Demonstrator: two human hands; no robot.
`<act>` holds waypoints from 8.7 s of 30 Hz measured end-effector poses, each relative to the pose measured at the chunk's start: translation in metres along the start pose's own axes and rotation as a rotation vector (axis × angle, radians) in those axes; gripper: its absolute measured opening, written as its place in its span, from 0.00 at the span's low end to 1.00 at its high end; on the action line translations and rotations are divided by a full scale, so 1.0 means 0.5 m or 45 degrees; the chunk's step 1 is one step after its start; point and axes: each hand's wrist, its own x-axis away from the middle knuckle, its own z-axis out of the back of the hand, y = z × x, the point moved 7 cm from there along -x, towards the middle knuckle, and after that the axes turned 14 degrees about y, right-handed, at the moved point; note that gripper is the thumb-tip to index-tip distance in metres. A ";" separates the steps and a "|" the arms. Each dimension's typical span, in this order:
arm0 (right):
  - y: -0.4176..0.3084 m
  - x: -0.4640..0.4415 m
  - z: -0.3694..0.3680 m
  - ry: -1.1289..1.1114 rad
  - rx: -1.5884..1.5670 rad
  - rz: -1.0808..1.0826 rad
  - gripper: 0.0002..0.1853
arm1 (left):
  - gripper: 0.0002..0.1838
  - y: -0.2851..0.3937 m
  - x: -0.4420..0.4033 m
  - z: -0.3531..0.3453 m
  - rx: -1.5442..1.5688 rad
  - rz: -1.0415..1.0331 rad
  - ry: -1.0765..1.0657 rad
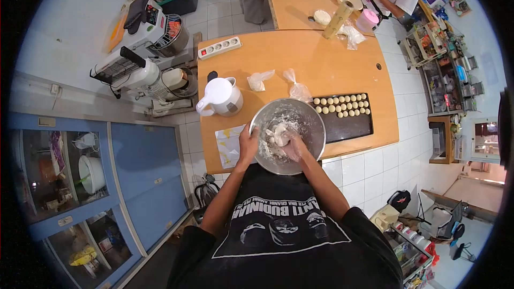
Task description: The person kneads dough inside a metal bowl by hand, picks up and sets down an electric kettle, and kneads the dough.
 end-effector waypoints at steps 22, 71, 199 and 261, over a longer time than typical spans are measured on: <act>0.006 -0.029 0.040 0.009 0.499 0.401 0.20 | 0.17 0.005 -0.002 -0.003 -0.004 0.028 -0.012; 0.029 -0.014 0.047 -0.011 0.162 0.069 0.22 | 0.17 0.008 0.001 -0.002 -0.013 0.101 -0.008; -0.005 0.062 -0.072 -0.194 2.420 1.488 0.39 | 0.16 -0.004 -0.004 -0.006 0.118 0.010 0.014; 0.037 0.006 -0.044 -0.179 2.167 1.303 0.34 | 0.19 -0.010 -0.026 0.017 0.061 0.077 -0.005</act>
